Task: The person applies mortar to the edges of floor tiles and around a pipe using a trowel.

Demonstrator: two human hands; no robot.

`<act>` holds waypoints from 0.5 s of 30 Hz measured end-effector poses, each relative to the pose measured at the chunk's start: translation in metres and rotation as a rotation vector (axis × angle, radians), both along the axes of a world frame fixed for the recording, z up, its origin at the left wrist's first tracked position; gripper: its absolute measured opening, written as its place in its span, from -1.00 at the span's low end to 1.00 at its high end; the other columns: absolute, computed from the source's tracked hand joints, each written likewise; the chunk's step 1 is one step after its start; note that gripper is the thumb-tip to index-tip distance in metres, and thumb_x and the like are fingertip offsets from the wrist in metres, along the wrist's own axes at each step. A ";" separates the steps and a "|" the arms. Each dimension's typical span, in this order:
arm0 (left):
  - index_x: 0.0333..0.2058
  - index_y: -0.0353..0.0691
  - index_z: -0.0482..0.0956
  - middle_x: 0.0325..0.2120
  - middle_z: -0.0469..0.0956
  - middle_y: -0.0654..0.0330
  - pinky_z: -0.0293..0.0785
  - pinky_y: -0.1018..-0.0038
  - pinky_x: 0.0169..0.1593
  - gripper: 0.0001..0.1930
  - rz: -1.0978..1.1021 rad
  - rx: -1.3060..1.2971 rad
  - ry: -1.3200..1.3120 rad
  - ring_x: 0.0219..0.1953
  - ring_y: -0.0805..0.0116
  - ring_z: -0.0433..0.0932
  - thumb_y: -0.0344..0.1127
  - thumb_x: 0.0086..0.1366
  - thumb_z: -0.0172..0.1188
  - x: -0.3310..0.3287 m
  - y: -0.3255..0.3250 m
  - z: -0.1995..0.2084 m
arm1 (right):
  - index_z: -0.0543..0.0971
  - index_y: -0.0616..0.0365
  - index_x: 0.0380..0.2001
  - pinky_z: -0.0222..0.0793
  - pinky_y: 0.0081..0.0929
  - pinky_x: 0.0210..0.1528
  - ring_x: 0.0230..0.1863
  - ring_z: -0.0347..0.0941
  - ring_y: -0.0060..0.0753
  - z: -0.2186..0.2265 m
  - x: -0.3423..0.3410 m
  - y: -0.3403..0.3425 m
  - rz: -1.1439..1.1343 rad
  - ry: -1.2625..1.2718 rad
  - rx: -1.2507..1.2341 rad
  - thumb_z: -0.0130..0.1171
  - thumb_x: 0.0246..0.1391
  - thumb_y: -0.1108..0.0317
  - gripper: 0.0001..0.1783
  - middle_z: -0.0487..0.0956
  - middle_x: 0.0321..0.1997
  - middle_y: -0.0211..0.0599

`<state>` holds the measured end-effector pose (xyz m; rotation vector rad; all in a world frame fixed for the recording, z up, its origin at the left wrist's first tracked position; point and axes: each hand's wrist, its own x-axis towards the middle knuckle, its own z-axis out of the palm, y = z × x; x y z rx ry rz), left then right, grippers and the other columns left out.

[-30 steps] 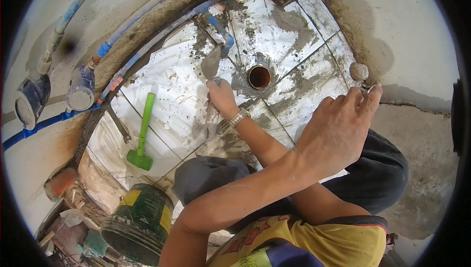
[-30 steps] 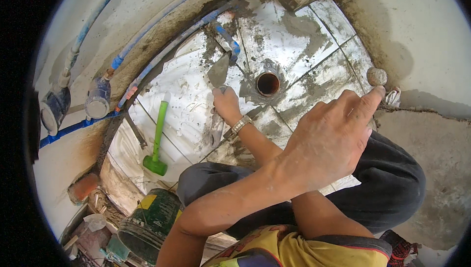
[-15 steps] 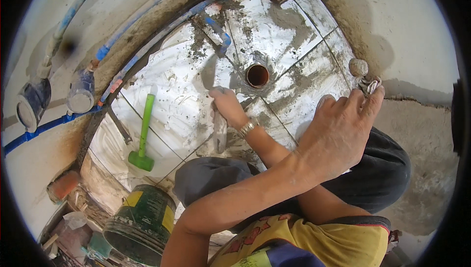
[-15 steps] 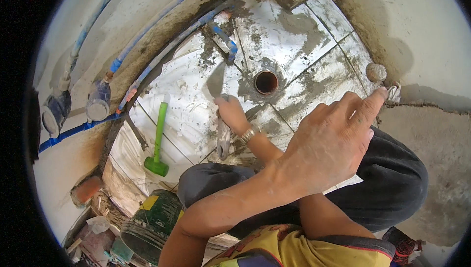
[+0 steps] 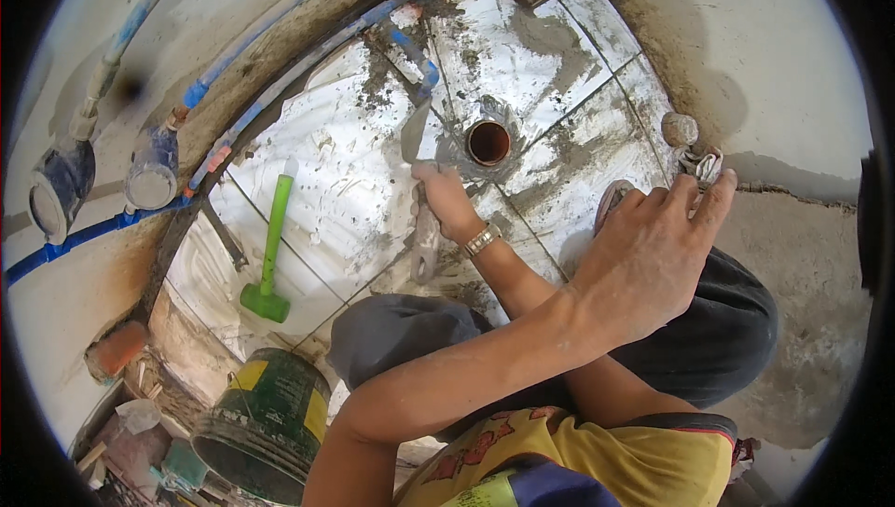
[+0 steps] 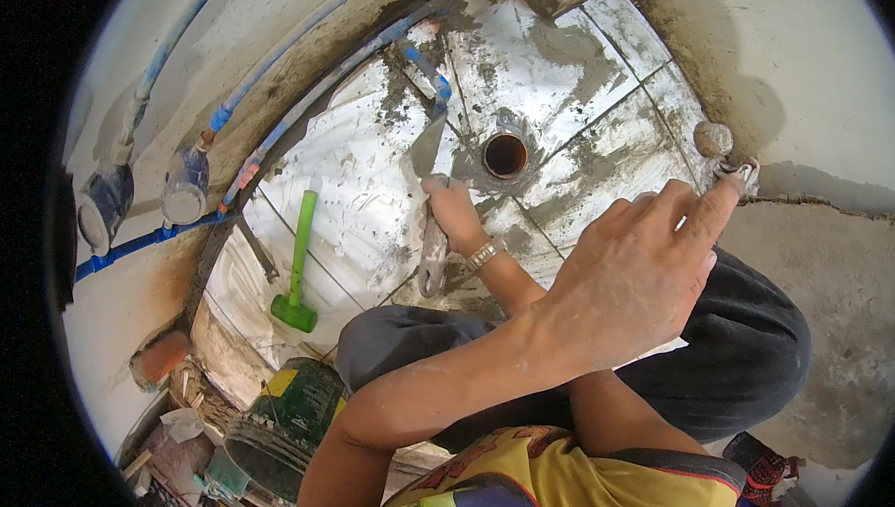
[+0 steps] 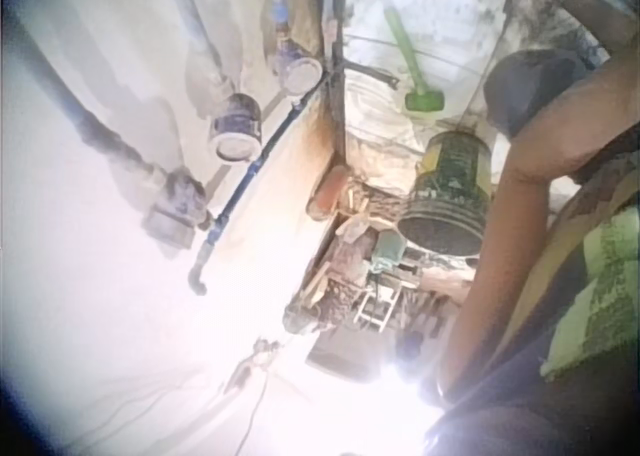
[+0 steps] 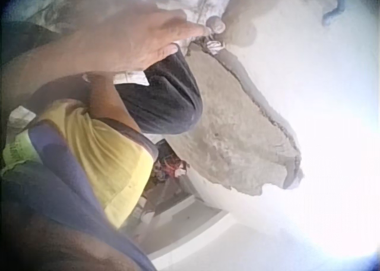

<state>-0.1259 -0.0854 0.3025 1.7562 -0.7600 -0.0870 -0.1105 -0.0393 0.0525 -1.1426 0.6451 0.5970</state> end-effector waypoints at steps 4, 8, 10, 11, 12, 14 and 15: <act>0.38 -0.53 0.27 -0.02 0.53 -0.20 0.60 0.18 -0.02 -0.33 0.001 -0.038 -0.042 -0.23 -0.04 0.65 -0.44 0.31 0.17 -0.003 -0.003 0.001 | 0.59 0.24 -0.21 0.46 -0.39 -0.54 -0.57 0.48 -0.44 -0.011 0.003 0.008 -0.002 -0.039 -0.026 0.15 0.33 0.23 -0.75 0.53 -0.50 -0.31; 0.38 -0.51 0.28 -0.01 0.54 -0.20 0.59 0.17 -0.01 -0.33 -0.019 0.029 -0.008 -0.22 -0.04 0.65 -0.44 0.32 0.17 0.000 0.001 0.002 | 0.59 0.24 -0.26 0.47 -0.36 -0.49 -0.54 0.53 -0.42 -0.007 -0.002 0.016 0.156 -0.036 -0.102 0.14 0.33 0.20 -0.71 0.54 -0.52 -0.28; 0.38 -0.51 0.28 -0.01 0.54 -0.20 0.59 0.18 -0.01 -0.33 -0.003 0.018 -0.015 -0.21 -0.04 0.66 -0.44 0.32 0.17 0.000 -0.001 0.001 | 0.59 0.28 -0.29 0.49 -0.27 -0.41 -0.49 0.58 -0.29 -0.002 0.005 0.009 0.213 -0.118 -0.263 0.14 0.31 0.17 -0.67 0.58 -0.49 -0.17; 0.39 -0.51 0.28 -0.01 0.54 -0.19 0.60 0.18 -0.02 -0.33 0.011 0.007 -0.022 -0.20 -0.04 0.66 -0.44 0.32 0.18 -0.002 -0.002 0.001 | 0.59 0.32 -0.32 0.51 -0.19 -0.33 -0.44 0.62 -0.17 0.001 0.009 0.004 0.269 -0.200 -0.422 0.14 0.30 0.14 -0.63 0.62 -0.47 -0.06; 0.39 -0.51 0.28 -0.01 0.54 -0.19 0.60 0.18 -0.02 -0.33 0.011 0.012 -0.021 -0.20 -0.04 0.66 -0.44 0.32 0.18 -0.002 -0.002 0.001 | 0.59 0.32 -0.32 0.51 -0.19 -0.33 -0.44 0.62 -0.17 0.004 0.012 -0.001 0.269 -0.200 -0.418 0.14 0.30 0.14 -0.63 0.62 -0.47 -0.06; 0.38 -0.42 0.28 -0.11 0.54 -0.13 0.62 0.17 -0.06 -0.35 0.007 0.006 -0.026 -0.20 -0.03 0.65 -0.37 0.38 0.23 -0.003 -0.003 0.001 | 0.59 0.43 -0.31 0.51 -0.05 -0.10 -0.28 0.67 0.17 0.011 0.018 -0.014 0.349 -0.204 -0.567 0.13 0.27 0.06 -0.51 0.66 -0.38 0.23; 0.38 -0.42 0.28 -0.11 0.54 -0.13 0.62 0.17 -0.06 -0.35 0.008 0.006 -0.026 -0.20 -0.03 0.65 -0.37 0.38 0.23 -0.003 -0.003 0.001 | 0.60 0.52 -0.23 0.48 0.00 0.05 -0.14 0.65 0.36 0.016 0.022 -0.018 0.430 -0.225 -0.623 0.13 0.24 0.00 -0.40 0.65 -0.31 0.40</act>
